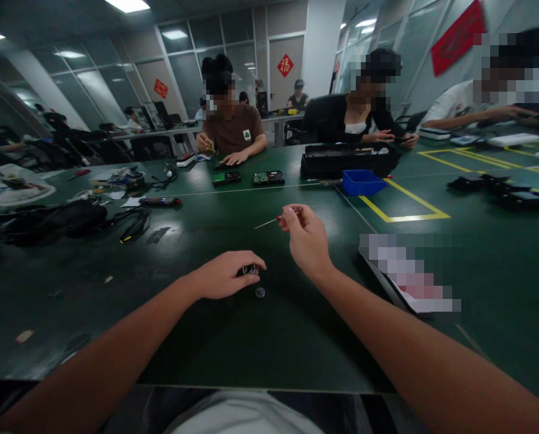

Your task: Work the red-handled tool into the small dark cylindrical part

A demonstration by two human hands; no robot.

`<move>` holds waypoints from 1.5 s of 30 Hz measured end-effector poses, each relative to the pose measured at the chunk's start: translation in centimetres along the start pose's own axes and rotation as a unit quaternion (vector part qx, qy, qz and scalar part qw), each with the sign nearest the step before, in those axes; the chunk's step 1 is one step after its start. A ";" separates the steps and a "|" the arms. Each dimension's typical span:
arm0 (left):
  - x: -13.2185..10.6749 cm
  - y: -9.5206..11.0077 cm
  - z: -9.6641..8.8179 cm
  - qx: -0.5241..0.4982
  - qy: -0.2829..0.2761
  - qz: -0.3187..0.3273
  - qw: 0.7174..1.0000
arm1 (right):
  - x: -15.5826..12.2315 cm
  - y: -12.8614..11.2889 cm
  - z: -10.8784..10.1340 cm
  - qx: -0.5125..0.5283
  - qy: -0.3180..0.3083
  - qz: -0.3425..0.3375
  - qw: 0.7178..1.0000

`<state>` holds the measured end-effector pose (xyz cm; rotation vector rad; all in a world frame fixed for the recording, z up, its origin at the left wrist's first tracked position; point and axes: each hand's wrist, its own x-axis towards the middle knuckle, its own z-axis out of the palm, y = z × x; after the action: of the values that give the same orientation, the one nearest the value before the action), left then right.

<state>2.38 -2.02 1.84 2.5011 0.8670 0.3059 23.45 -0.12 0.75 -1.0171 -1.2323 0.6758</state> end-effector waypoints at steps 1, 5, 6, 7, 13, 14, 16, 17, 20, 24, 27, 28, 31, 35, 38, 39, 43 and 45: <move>0.0 0.0 0.1 0.012 -0.021 0.012 1.000 | 0.0 0.0 0.0 0.000 -0.003 -0.001 1.000; -0.1 0.4 0.3 0.083 -0.080 0.033 0.993 | -0.1 0.0 0.0 0.005 -0.010 0.001 1.000; 0.0 0.5 0.4 0.103 -0.089 0.036 0.990 | -0.1 -0.1 0.0 0.003 -0.012 0.002 1.000; 0.0 0.6 0.4 0.121 -0.096 0.037 0.987 | -0.1 -0.1 -0.1 0.002 -0.016 0.002 1.000; 0.2 0.4 0.4 0.120 -0.082 0.024 0.989 | -0.2 -0.4 0.0 0.004 -0.026 -0.002 1.000; 0.2 0.2 0.3 0.094 -0.069 0.017 0.993 | -0.2 -0.5 0.0 0.006 -0.026 -0.002 1.000; 0.1 -0.3 0.0 0.020 -0.033 -0.002 0.999 | -0.2 -0.6 0.0 0.008 -0.026 -0.003 1.000; 0.1 -0.6 -0.2 -0.021 -0.007 -0.016 1.000 | -0.2 -0.6 0.0 0.007 -0.026 -0.003 1.000; 0.1 -1.9 -1.1 -0.155 0.090 -0.080 0.981 | -0.3 -0.7 -0.2 -0.001 -0.027 -0.001 1.000; -0.1 -4.5 -3.0 -0.376 0.241 -0.144 0.883 | -0.3 -0.7 -0.3 -0.005 -0.031 0.010 0.999; -1.3 -6.8 -4.9 -0.503 0.344 -0.171 0.775 | -0.3 -0.7 -0.2 -0.008 -0.031 0.011 0.999; -1.9 -7.6 -5.7 -0.524 0.368 -0.185 0.745 | -0.3 -0.7 -0.2 -0.008 -0.031 0.010 0.999; -4.7 -9.8 -7.9 -0.548 0.434 -0.246 0.672 | -0.3 -0.7 -0.1 -0.006 -0.039 0.010 0.999; -9.6 -11.9 -10.9 -0.553 0.479 -0.293 0.616 | -0.4 -0.9 0.0 -0.011 -0.047 0.012 0.999; -13.3 -12.9 -12.9 -0.525 0.544 -0.338 0.560 | -0.4 -0.9 0.0 -0.016 -0.045 0.015 0.999; -14.5 -13.1 -13.5 -0.519 0.562 -0.349 0.542 | -0.4 -0.9 0.0 -0.017 -0.045 0.017 0.999; -18.8 -13.8 -15.2 -0.467 0.621 -0.397 0.488 | -0.3 -0.8 0.0 -0.017 -0.046 0.024 0.999; -21.0 -14.2 -15.8 -0.436 0.636 -0.409 0.489 | -0.3 -0.7 0.0 -0.020 -0.044 0.027 0.998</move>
<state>-26.86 0.23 7.19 0.3683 1.6224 1.7437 23.30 -0.72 1.27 -1.0657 -1.3034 0.7463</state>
